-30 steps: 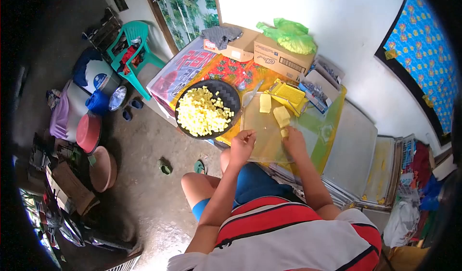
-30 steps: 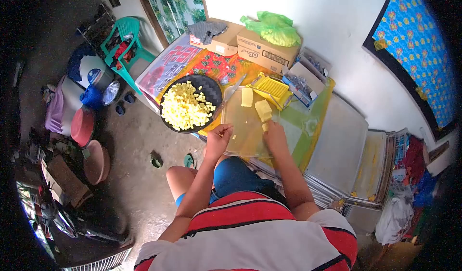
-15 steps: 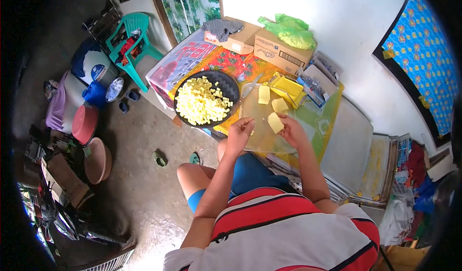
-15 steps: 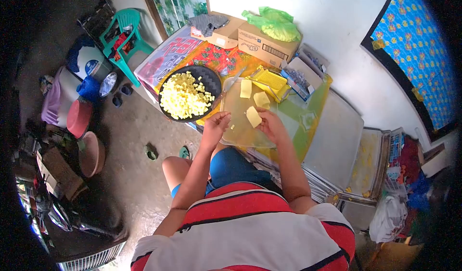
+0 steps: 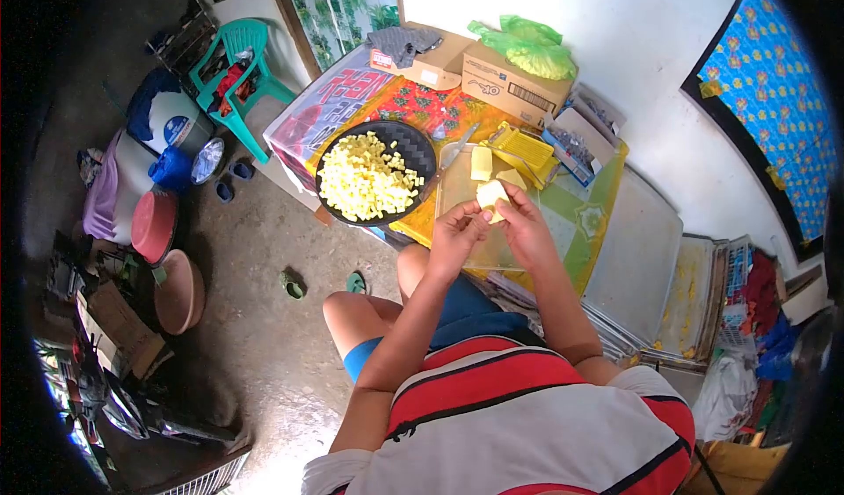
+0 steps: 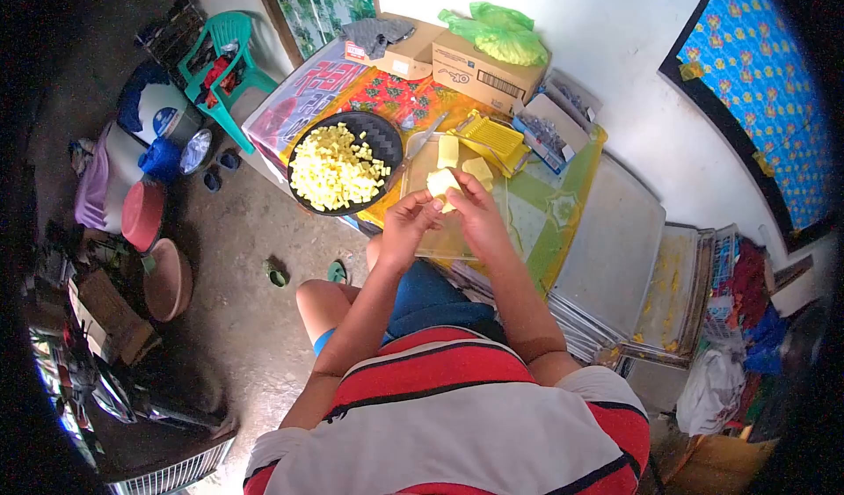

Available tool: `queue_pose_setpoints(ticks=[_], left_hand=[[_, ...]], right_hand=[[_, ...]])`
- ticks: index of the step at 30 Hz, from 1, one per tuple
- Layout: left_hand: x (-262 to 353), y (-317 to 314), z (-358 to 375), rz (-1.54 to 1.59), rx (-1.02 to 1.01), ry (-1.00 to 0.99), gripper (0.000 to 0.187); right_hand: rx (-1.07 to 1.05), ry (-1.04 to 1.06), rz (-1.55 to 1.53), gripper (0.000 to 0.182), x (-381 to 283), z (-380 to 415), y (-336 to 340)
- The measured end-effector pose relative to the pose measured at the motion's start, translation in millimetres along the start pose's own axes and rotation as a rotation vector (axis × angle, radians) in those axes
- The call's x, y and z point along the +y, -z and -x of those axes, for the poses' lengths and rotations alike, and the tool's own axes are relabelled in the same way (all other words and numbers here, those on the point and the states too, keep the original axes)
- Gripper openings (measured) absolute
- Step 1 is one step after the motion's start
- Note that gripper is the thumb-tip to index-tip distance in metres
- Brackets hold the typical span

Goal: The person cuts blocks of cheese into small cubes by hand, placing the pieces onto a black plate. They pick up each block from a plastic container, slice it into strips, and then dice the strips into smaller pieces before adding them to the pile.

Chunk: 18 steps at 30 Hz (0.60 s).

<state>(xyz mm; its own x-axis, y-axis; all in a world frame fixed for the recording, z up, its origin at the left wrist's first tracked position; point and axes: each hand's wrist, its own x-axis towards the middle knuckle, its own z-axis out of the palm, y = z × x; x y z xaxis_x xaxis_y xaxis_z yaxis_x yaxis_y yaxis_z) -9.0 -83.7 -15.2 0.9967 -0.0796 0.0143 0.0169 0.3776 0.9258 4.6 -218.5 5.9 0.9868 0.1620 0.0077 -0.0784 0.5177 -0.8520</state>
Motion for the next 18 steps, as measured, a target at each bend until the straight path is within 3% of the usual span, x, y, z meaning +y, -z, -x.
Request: queue_pose_setpoints(ticks=[4, 18], left_hand=[[9.7, 3.2, -0.2, 0.038, -0.016, 0.008, 0.019], [27.2, -10.1, 3.7, 0.154, -0.058, 0.061, 0.016]], right_hand=[[0.013, 0.062, 0.090, 0.038, -7.9, 4.2, -3.8], [0.033, 0.034, 0.109, 0.040, -27.7, 7.0, 4.8]])
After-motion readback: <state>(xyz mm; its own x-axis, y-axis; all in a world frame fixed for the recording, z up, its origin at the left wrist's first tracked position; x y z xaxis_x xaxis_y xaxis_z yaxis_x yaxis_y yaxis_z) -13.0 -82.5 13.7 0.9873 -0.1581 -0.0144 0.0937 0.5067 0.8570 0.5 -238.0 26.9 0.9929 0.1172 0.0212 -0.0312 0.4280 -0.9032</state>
